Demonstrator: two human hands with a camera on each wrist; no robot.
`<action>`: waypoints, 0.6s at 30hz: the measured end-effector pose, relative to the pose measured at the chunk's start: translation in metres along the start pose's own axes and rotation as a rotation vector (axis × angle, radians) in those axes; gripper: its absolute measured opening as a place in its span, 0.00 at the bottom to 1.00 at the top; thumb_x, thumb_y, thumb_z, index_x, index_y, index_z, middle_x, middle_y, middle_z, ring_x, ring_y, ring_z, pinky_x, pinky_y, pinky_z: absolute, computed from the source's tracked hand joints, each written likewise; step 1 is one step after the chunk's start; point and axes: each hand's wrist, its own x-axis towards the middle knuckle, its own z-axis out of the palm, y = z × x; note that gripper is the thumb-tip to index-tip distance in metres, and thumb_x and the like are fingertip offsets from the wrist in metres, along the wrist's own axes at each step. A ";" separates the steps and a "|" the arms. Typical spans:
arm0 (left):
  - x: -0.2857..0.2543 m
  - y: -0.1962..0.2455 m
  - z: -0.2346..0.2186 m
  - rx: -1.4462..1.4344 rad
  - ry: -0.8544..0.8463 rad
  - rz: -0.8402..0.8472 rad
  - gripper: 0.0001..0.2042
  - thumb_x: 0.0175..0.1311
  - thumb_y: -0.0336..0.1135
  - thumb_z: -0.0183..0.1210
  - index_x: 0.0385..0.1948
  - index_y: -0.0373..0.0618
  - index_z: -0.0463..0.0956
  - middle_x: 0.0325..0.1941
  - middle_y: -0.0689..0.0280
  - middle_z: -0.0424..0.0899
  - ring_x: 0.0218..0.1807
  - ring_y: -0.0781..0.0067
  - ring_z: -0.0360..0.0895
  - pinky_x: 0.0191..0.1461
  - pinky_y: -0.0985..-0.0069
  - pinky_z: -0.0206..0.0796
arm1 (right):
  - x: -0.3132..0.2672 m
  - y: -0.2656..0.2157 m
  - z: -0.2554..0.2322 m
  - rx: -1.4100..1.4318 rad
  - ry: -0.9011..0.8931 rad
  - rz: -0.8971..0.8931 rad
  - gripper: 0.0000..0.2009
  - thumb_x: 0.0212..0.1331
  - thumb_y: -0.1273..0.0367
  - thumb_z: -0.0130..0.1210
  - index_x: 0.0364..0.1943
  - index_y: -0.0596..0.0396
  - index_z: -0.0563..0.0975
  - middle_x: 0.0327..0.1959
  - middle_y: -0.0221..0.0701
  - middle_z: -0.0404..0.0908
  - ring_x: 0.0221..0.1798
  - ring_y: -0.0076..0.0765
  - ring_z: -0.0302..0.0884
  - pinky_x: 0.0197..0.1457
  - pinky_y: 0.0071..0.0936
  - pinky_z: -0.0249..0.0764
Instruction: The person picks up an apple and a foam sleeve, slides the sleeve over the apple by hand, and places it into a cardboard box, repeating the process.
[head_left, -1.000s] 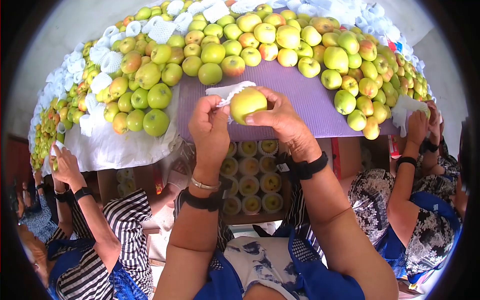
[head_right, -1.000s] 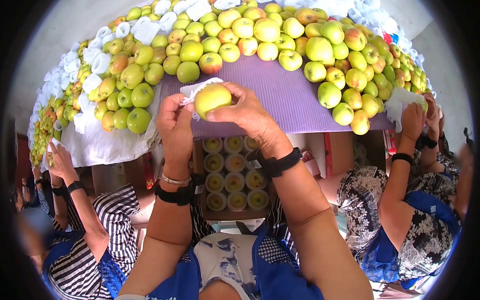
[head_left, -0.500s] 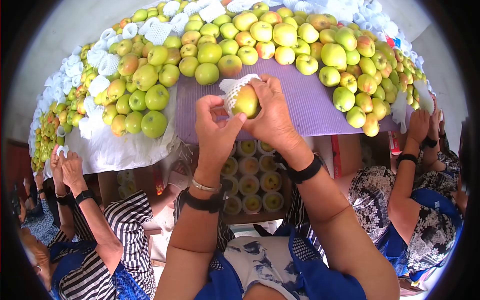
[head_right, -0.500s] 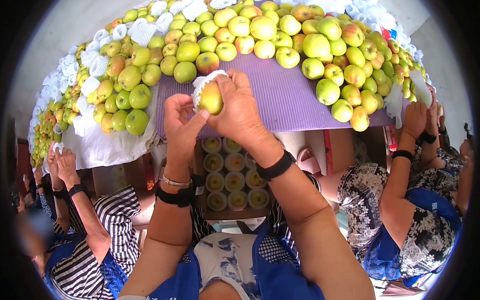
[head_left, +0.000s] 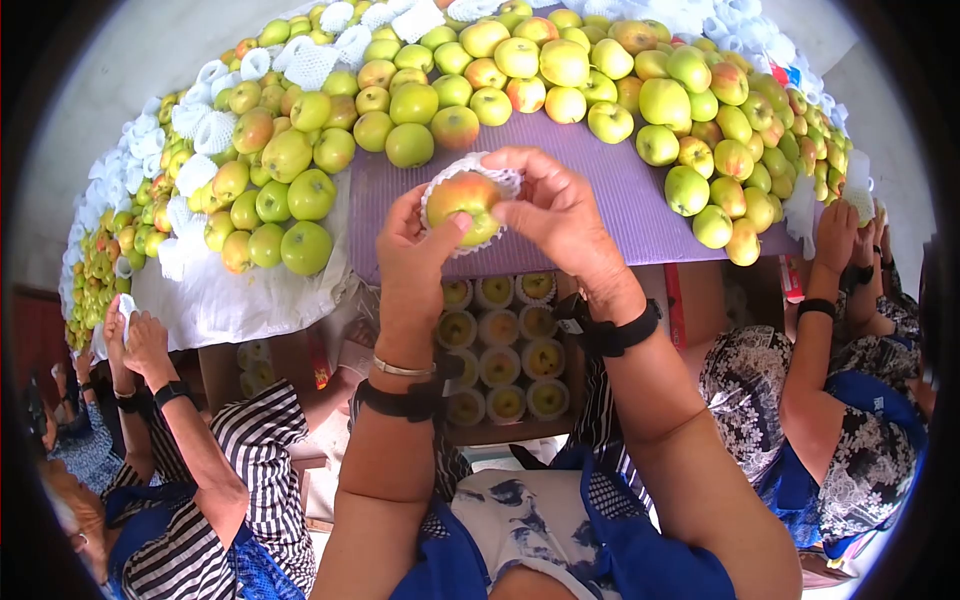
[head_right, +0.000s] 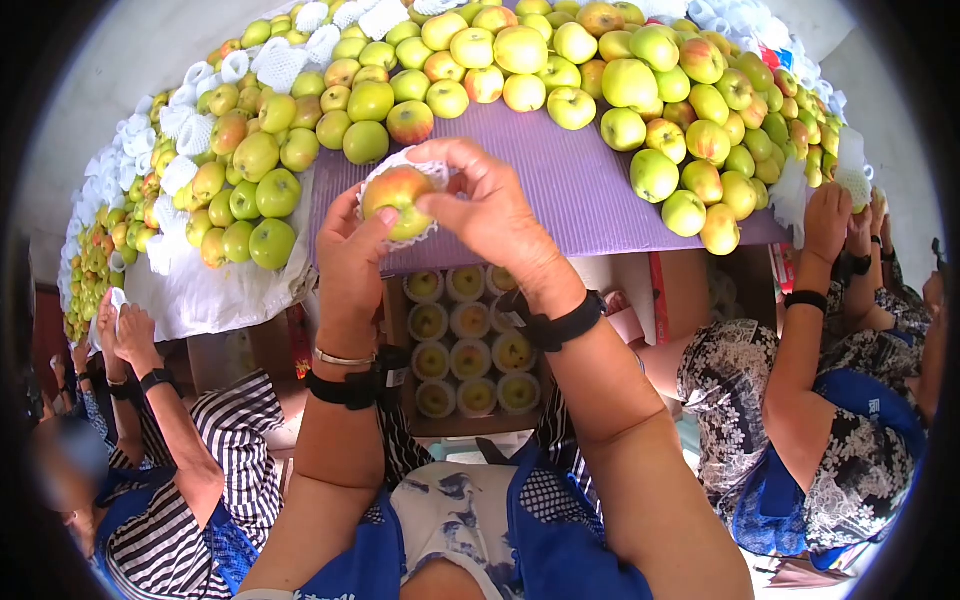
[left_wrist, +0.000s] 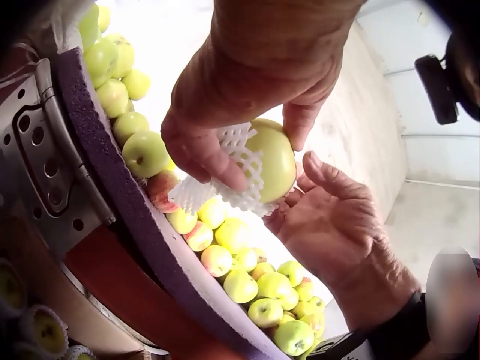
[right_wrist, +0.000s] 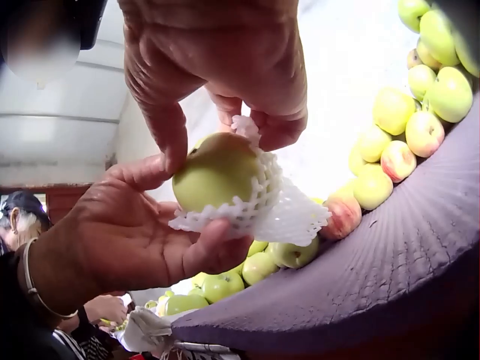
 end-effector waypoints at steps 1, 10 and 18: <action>0.001 0.000 -0.001 -0.011 0.005 -0.029 0.20 0.52 0.25 0.61 0.47 0.33 0.68 0.41 0.62 0.77 0.39 0.78 0.75 0.41 0.81 0.69 | 0.001 0.003 -0.001 0.112 0.029 0.057 0.16 0.47 0.82 0.54 0.42 0.55 0.75 0.42 0.29 0.75 0.44 0.22 0.71 0.45 0.20 0.69; 0.002 0.001 -0.001 0.002 0.080 -0.073 0.19 0.51 0.28 0.61 0.46 0.33 0.69 0.38 0.64 0.78 0.34 0.81 0.74 0.33 0.85 0.66 | 0.003 0.006 -0.005 0.066 0.099 0.068 0.17 0.49 0.83 0.53 0.45 0.54 0.72 0.34 0.24 0.72 0.37 0.18 0.71 0.42 0.16 0.69; 0.002 -0.005 -0.003 0.145 0.007 0.104 0.21 0.47 0.24 0.63 0.46 0.34 0.69 0.39 0.63 0.78 0.35 0.80 0.74 0.36 0.83 0.68 | -0.005 -0.001 0.013 -0.413 -0.118 -0.057 0.35 0.35 0.74 0.66 0.56 0.53 0.67 0.48 0.42 0.68 0.55 0.47 0.65 0.60 0.35 0.64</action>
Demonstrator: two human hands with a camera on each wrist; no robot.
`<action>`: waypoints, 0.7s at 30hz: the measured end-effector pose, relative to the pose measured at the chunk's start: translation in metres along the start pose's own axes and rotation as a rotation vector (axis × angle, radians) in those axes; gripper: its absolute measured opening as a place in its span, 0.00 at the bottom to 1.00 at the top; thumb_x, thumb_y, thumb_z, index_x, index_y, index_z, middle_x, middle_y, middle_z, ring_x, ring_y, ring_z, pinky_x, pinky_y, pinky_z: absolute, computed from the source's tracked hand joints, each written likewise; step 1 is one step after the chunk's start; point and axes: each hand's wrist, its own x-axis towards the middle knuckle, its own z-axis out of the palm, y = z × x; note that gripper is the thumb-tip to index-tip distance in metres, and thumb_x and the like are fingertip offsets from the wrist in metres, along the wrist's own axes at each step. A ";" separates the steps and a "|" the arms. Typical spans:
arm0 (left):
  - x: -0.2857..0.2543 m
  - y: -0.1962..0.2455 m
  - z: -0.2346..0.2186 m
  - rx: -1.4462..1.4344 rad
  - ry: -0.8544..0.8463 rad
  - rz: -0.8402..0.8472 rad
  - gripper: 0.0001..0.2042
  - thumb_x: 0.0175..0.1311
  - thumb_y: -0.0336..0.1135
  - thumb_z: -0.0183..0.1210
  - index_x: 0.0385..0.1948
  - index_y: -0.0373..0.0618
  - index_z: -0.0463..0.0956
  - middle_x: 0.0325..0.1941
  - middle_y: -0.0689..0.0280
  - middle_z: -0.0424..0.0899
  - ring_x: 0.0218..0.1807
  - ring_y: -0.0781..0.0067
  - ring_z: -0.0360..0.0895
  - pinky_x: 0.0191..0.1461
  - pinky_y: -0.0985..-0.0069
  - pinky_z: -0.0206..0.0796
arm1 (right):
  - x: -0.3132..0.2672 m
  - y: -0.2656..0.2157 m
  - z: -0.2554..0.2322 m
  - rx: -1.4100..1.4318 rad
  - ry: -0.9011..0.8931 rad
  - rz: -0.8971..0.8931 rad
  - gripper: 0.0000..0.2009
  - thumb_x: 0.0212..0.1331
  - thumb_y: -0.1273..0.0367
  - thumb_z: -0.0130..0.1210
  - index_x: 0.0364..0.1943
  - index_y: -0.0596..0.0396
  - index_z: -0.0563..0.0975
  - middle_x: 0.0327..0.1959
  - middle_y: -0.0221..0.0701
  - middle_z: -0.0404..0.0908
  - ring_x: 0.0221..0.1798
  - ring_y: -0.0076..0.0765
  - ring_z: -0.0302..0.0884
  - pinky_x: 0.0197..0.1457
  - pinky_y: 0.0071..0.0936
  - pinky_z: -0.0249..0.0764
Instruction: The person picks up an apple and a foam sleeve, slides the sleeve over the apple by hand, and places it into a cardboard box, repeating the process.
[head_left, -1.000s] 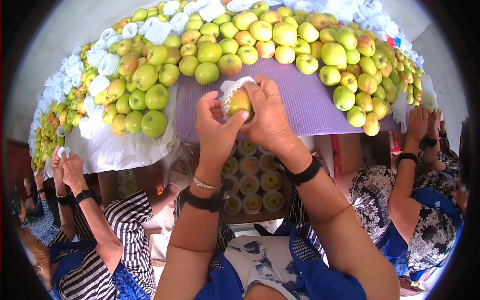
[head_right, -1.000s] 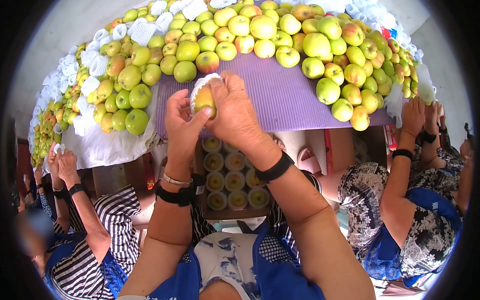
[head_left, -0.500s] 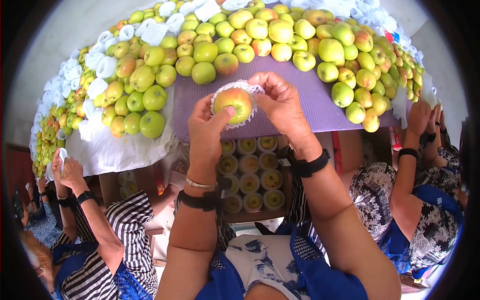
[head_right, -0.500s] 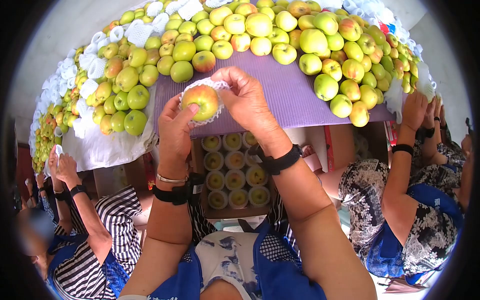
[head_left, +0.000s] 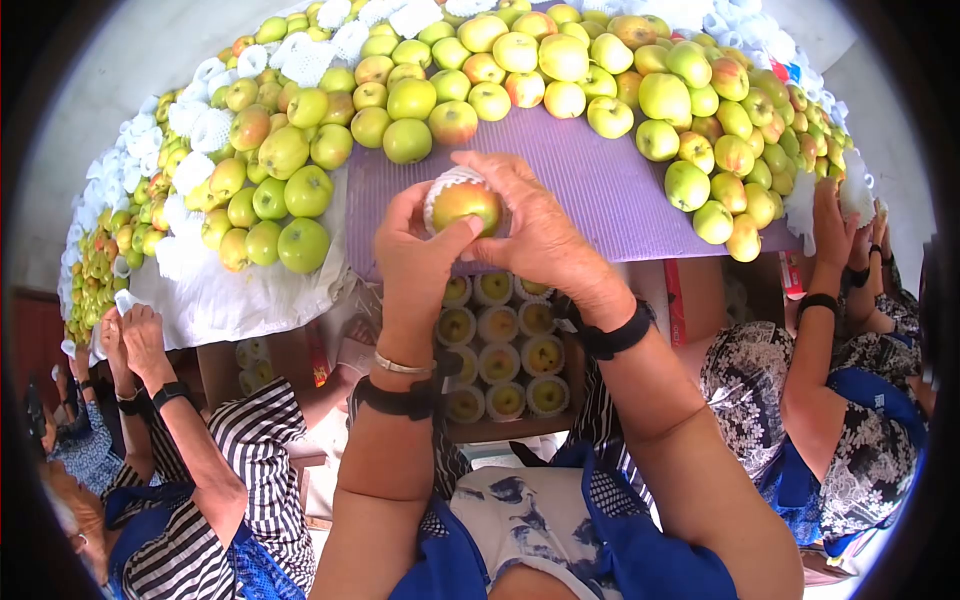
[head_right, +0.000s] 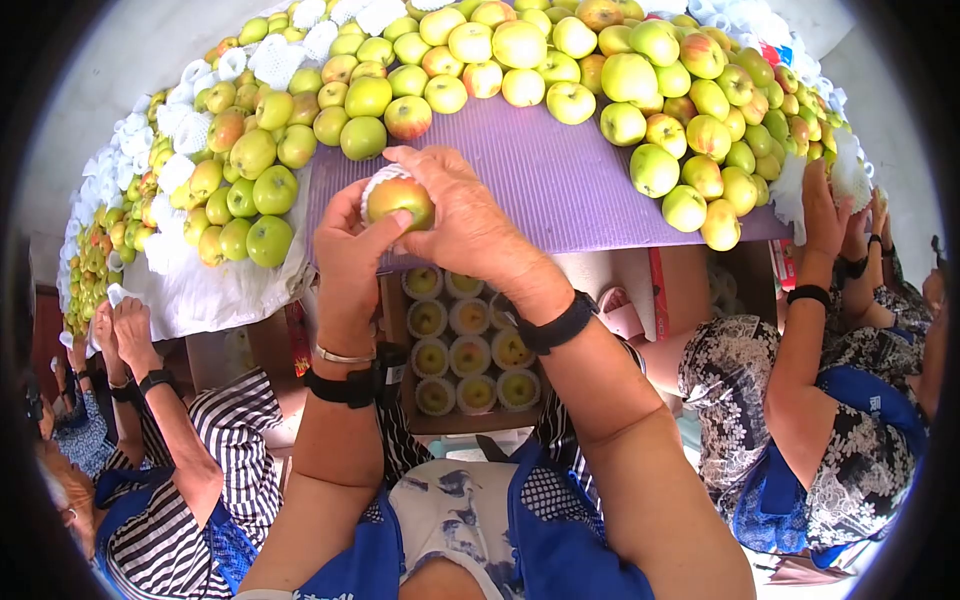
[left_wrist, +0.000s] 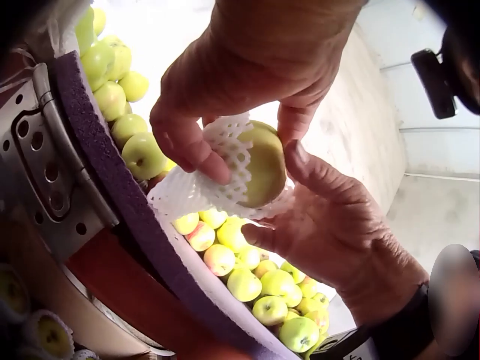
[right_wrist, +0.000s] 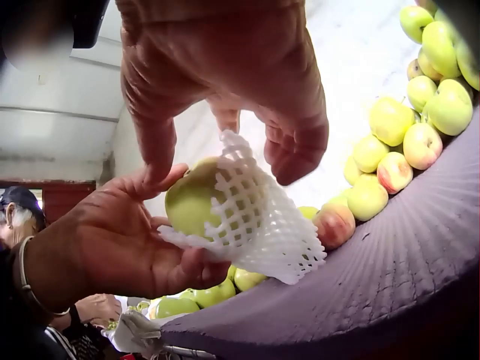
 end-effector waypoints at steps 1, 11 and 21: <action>0.000 -0.002 0.000 0.025 -0.017 0.031 0.21 0.47 0.23 0.63 0.46 0.34 0.69 0.38 0.63 0.78 0.35 0.80 0.74 0.36 0.83 0.68 | -0.001 0.002 0.001 -0.067 -0.001 0.014 0.34 0.36 0.74 0.66 0.55 0.54 0.67 0.48 0.42 0.70 0.53 0.46 0.68 0.58 0.34 0.67; 0.001 -0.007 -0.007 0.044 0.069 0.098 0.08 0.55 0.20 0.55 0.36 0.38 0.72 0.29 0.71 0.74 0.29 0.88 0.68 0.30 0.89 0.61 | 0.002 0.010 -0.005 0.364 0.039 0.215 0.32 0.36 0.75 0.65 0.53 0.57 0.67 0.48 0.36 0.72 0.52 0.33 0.71 0.55 0.26 0.69; -0.003 -0.001 -0.002 0.169 0.035 0.364 0.04 0.56 0.20 0.51 0.31 0.38 0.70 0.43 0.65 0.73 0.43 0.79 0.69 0.48 0.82 0.61 | 0.002 0.019 0.001 0.170 0.047 0.156 0.31 0.33 0.74 0.65 0.51 0.58 0.69 0.47 0.41 0.72 0.52 0.43 0.71 0.56 0.31 0.68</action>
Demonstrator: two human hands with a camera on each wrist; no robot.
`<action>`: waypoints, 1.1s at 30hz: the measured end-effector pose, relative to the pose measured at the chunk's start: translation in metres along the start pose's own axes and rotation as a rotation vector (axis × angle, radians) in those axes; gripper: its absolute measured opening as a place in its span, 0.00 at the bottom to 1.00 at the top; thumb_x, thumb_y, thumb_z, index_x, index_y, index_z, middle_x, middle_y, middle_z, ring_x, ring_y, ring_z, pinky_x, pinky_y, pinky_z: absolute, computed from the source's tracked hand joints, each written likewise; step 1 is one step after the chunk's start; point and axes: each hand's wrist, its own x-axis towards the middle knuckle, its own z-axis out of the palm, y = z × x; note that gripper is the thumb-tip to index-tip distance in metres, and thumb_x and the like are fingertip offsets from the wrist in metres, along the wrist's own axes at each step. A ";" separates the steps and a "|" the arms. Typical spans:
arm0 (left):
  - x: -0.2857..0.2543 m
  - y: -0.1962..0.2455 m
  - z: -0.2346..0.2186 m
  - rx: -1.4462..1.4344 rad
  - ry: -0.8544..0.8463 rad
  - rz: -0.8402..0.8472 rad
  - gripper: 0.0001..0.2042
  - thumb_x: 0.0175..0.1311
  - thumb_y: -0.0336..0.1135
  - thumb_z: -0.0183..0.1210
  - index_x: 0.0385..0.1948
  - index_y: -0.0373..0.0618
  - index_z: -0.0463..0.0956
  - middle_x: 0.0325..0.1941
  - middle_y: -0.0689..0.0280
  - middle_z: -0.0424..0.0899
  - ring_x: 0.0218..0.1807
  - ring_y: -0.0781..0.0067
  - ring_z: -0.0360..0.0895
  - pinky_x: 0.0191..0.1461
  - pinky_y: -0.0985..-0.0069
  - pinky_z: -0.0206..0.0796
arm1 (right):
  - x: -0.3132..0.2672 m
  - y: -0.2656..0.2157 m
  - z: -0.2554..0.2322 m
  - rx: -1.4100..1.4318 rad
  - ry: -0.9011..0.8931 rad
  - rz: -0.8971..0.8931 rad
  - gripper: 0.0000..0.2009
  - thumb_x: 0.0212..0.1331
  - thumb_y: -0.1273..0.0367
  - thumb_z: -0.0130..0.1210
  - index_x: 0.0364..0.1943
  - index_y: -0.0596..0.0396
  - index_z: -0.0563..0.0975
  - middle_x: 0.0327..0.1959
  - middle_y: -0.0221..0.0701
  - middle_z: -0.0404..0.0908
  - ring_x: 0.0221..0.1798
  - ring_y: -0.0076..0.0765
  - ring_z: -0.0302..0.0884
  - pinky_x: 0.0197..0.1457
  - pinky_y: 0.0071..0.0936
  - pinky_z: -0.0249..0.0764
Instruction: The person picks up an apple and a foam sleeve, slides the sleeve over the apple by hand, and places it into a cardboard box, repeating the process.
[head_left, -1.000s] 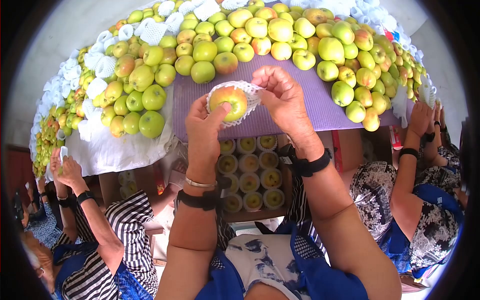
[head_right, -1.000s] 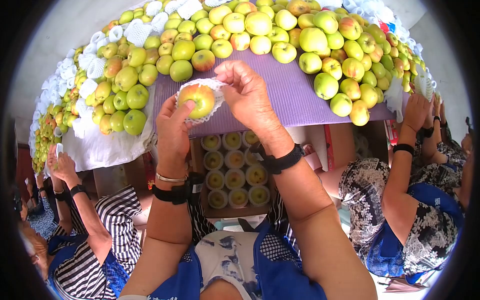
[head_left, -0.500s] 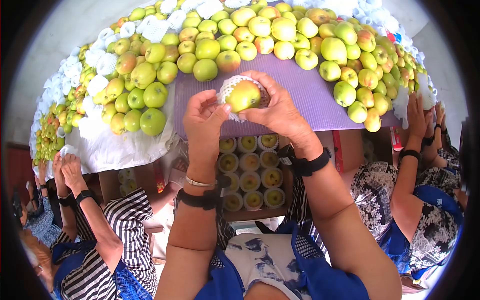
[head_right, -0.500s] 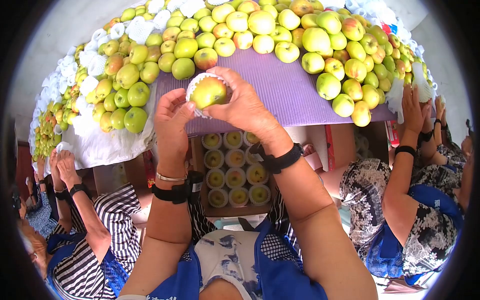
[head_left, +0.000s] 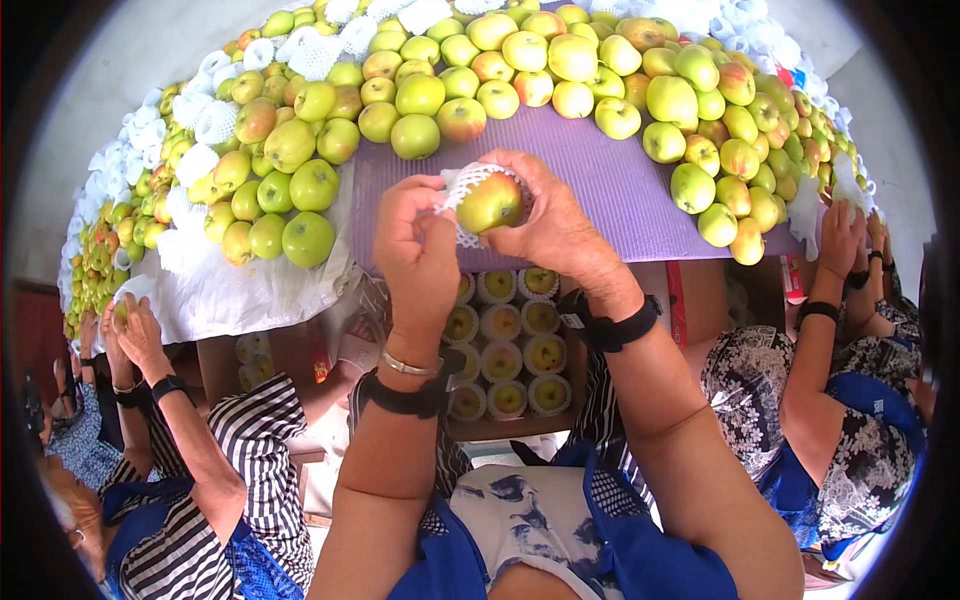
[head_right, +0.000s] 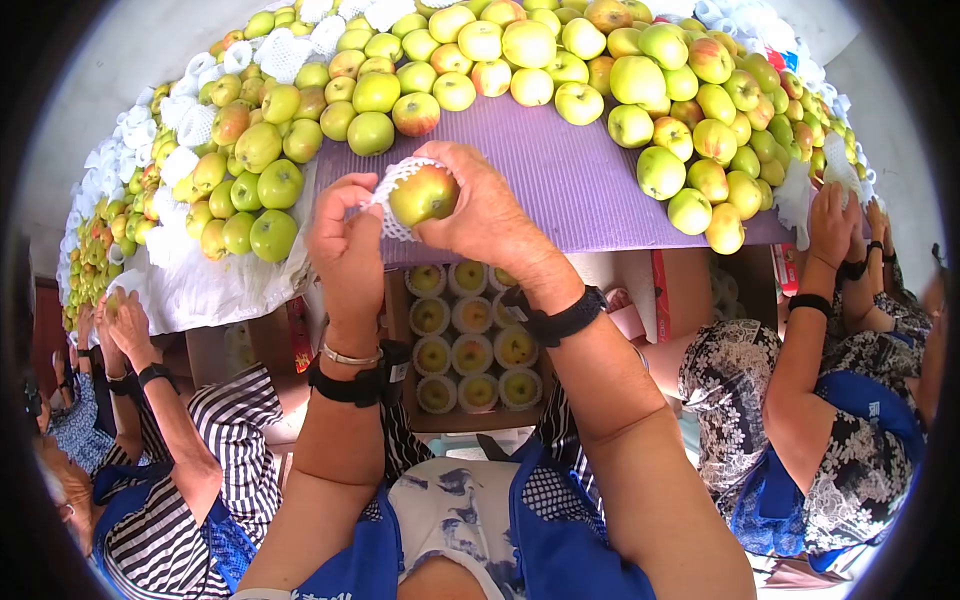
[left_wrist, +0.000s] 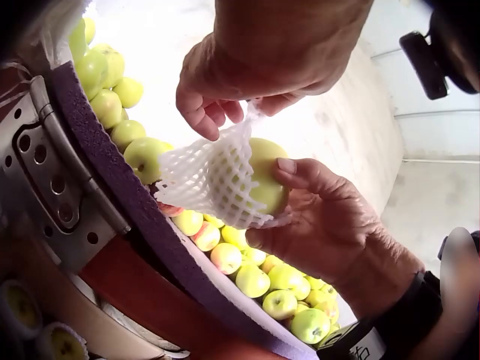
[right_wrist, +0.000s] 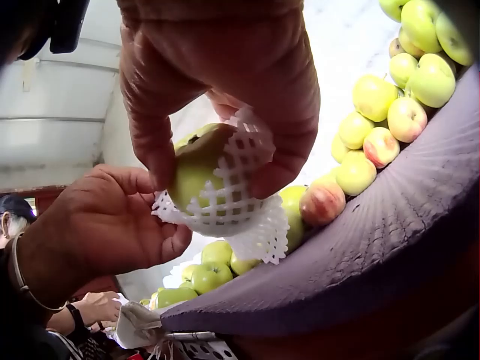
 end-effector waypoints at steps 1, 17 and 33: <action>-0.001 -0.004 0.001 0.026 -0.051 0.054 0.04 0.56 0.19 0.51 0.31 0.38 0.70 0.46 0.64 0.72 0.44 0.78 0.69 0.50 0.81 0.61 | 0.000 0.001 0.001 0.025 0.023 0.015 0.31 0.34 0.73 0.65 0.50 0.58 0.69 0.46 0.41 0.72 0.51 0.44 0.71 0.56 0.31 0.68; -0.002 0.002 0.000 -0.274 -0.052 -0.447 0.23 0.55 0.22 0.57 0.54 0.40 0.64 0.45 0.64 0.74 0.41 0.77 0.77 0.36 0.83 0.73 | 0.000 -0.002 -0.002 0.040 0.031 -0.132 0.19 0.45 0.73 0.62 0.46 0.54 0.75 0.40 0.37 0.74 0.44 0.39 0.73 0.50 0.29 0.70; -0.002 0.006 0.002 -0.215 -0.039 -0.443 0.15 0.63 0.29 0.50 0.52 0.41 0.64 0.50 0.62 0.73 0.44 0.73 0.76 0.38 0.76 0.76 | 0.000 -0.007 -0.004 0.246 0.168 -0.105 0.09 0.52 0.76 0.56 0.38 0.56 0.80 0.36 0.30 0.74 0.38 0.27 0.73 0.44 0.22 0.70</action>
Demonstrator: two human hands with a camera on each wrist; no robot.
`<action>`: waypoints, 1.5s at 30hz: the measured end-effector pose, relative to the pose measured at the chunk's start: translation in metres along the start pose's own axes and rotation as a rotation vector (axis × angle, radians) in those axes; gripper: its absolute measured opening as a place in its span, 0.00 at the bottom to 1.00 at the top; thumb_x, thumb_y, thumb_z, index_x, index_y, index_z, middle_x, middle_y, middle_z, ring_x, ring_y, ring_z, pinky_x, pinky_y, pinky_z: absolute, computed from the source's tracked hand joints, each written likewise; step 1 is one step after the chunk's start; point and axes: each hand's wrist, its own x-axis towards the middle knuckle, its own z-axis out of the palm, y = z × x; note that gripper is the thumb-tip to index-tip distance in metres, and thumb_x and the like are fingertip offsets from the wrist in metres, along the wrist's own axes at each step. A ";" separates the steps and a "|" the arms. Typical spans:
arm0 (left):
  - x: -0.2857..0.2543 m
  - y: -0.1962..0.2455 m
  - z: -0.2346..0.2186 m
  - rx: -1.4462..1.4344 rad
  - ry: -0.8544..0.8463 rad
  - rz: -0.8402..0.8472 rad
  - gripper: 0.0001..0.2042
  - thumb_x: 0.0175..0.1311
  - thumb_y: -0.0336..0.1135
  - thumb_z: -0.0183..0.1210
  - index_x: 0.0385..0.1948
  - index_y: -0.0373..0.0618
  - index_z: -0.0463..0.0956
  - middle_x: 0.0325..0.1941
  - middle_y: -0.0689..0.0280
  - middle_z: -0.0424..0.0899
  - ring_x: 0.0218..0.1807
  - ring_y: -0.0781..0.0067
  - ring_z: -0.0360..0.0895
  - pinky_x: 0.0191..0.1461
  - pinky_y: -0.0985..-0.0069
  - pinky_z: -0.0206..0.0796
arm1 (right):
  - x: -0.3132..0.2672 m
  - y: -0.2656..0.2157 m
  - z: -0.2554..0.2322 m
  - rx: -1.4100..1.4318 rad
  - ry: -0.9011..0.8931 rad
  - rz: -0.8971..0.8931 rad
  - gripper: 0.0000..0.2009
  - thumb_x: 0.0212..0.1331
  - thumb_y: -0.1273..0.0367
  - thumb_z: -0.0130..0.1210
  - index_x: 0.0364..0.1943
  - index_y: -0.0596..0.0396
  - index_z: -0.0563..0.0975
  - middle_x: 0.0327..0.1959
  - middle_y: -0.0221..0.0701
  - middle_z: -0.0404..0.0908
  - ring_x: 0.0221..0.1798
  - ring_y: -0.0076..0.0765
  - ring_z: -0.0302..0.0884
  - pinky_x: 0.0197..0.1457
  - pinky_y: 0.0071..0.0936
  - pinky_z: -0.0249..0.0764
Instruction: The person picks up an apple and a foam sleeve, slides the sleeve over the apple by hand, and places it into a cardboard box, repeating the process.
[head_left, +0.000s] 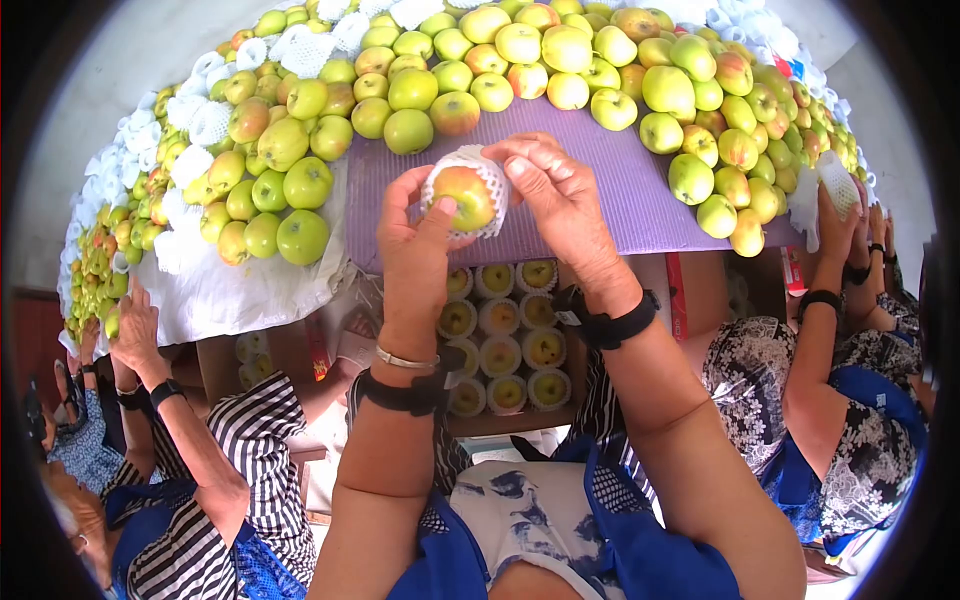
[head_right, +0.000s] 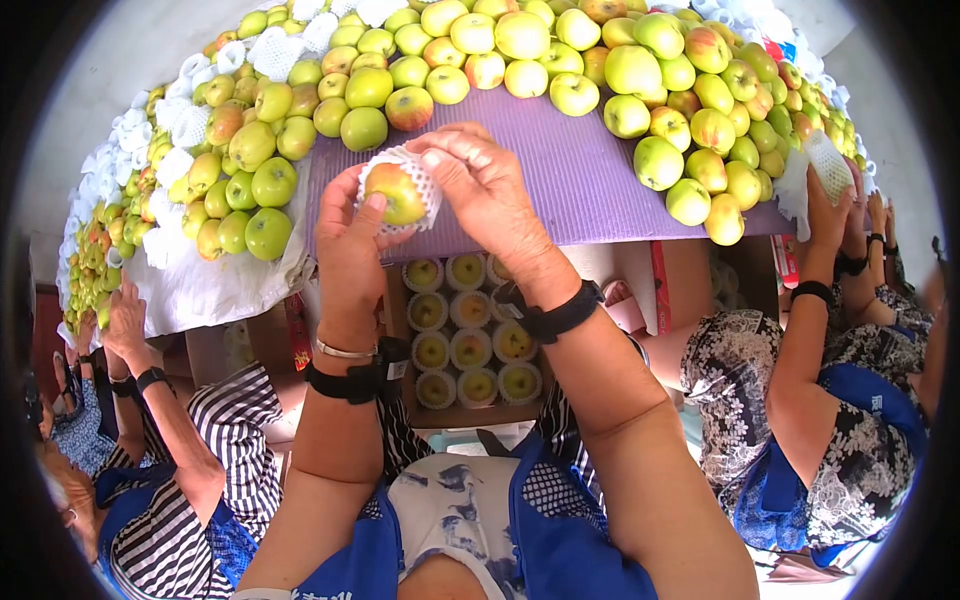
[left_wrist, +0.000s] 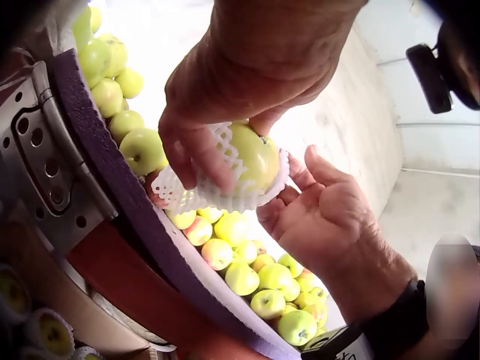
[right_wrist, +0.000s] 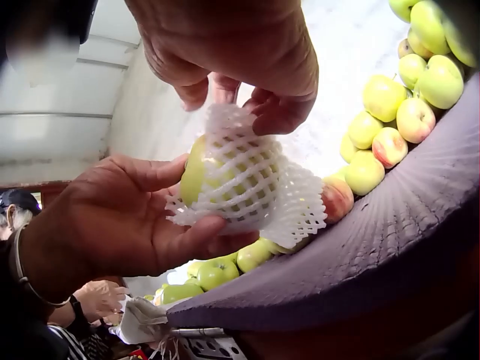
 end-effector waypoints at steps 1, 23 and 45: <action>0.001 0.002 0.000 -0.048 0.025 -0.014 0.15 0.63 0.28 0.49 0.52 0.40 0.63 0.50 0.61 0.73 0.44 0.72 0.76 0.37 0.77 0.76 | 0.001 0.000 -0.001 0.073 -0.002 0.046 0.09 0.52 0.77 0.56 0.38 0.56 0.79 0.37 0.30 0.73 0.38 0.26 0.73 0.44 0.21 0.70; 0.002 0.004 -0.006 -0.305 -0.085 -0.090 0.18 0.63 0.35 0.51 0.52 0.41 0.63 0.51 0.59 0.75 0.49 0.59 0.76 0.45 0.62 0.76 | 0.007 0.006 -0.006 0.024 0.312 0.132 0.11 0.51 0.75 0.59 0.39 0.60 0.75 0.35 0.28 0.75 0.37 0.21 0.70 0.40 0.21 0.70; -0.001 -0.001 0.008 -0.391 -0.161 -0.059 0.19 0.60 0.24 0.50 0.53 0.34 0.61 0.52 0.56 0.73 0.52 0.65 0.73 0.55 0.69 0.68 | 0.006 -0.010 -0.014 0.321 0.101 0.380 0.11 0.51 0.72 0.62 0.36 0.67 0.78 0.32 0.34 0.81 0.33 0.22 0.76 0.37 0.18 0.73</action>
